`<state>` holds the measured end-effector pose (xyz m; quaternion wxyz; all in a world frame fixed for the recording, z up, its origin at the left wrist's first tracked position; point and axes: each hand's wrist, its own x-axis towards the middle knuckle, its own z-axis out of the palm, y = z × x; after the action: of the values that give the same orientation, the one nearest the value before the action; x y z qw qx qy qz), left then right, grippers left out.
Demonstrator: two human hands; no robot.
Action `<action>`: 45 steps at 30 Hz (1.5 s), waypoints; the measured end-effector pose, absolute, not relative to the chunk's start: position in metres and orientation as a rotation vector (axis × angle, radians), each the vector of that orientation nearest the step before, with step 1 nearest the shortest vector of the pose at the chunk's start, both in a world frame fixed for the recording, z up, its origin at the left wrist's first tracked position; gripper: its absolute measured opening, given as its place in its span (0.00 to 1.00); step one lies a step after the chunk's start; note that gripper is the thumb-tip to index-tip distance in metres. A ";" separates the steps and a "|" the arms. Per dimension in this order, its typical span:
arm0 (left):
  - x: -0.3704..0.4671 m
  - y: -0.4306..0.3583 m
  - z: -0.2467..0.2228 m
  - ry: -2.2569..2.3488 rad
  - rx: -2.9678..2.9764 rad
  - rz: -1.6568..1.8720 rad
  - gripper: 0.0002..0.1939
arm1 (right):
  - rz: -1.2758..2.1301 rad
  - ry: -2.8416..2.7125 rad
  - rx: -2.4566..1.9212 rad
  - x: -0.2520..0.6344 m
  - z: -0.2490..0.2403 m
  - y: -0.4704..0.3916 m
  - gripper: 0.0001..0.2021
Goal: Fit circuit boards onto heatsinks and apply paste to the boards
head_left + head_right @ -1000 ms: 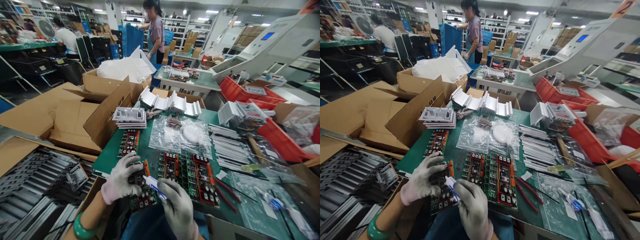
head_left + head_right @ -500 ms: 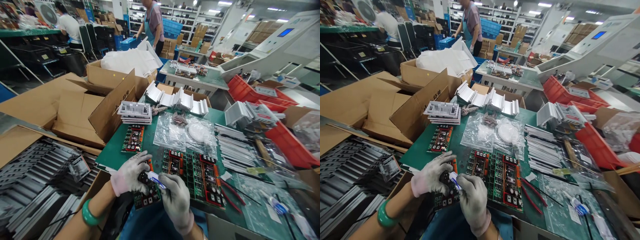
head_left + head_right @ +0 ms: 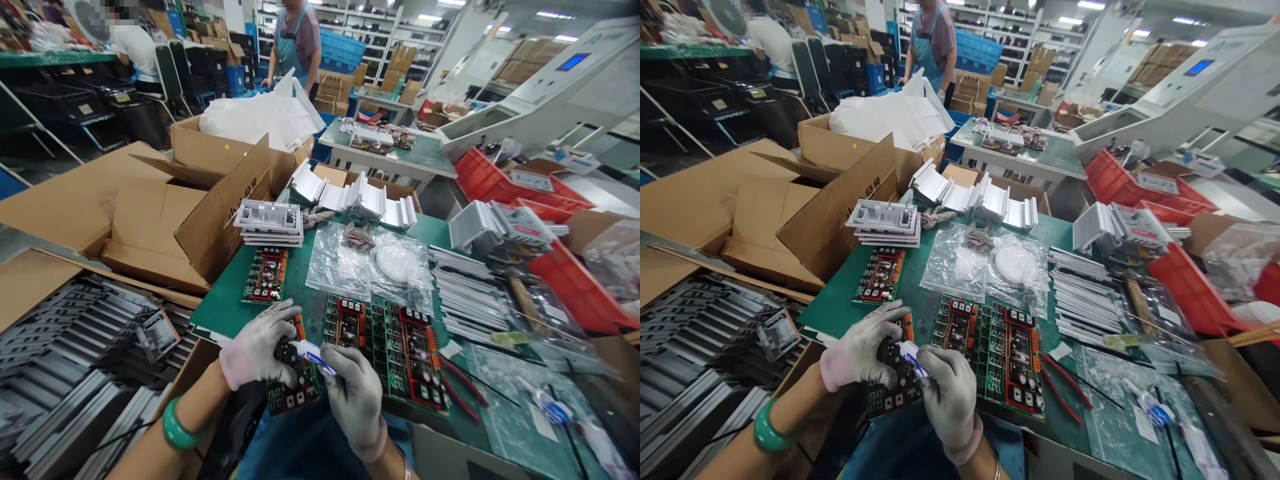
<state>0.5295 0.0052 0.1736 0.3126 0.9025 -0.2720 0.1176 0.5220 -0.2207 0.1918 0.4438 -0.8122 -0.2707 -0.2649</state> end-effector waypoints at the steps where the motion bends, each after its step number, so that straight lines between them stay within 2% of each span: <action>1: 0.530 0.005 0.173 -0.722 2.387 0.310 0.34 | -0.638 -0.667 -1.993 0.521 0.193 -0.222 0.11; 7: 0.527 0.009 0.175 -0.754 2.432 0.340 0.36 | -0.613 -0.649 -1.921 0.510 0.200 -0.236 0.11; 13: 0.500 0.004 0.181 -0.694 2.474 0.340 0.50 | -0.631 -0.672 -1.909 0.504 0.199 -0.238 0.08; 16: 0.493 -0.002 0.178 -0.739 2.475 0.319 0.49 | -0.645 -0.690 -1.942 0.504 0.197 -0.236 0.08; 25: 0.500 -0.011 0.182 -0.717 2.495 0.233 0.34 | -0.649 -0.704 -1.977 0.507 0.192 -0.231 0.09; 30: 0.500 -0.010 0.185 -0.737 2.502 0.200 0.38 | -0.643 -0.694 -1.973 0.506 0.188 -0.232 0.09; 37: 0.501 -0.007 0.180 -0.763 2.489 0.209 0.35 | -0.642 -0.664 -1.952 0.507 0.185 -0.230 0.08; 45: 0.483 -0.008 0.178 -0.734 2.532 0.521 0.42 | -0.689 -0.660 -1.948 0.511 0.187 -0.228 0.07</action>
<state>0.4830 -0.0076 0.1785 0.2253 0.9180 -0.2662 0.1890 0.5106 -0.2281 0.1871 0.4675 -0.7939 -0.2691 -0.2807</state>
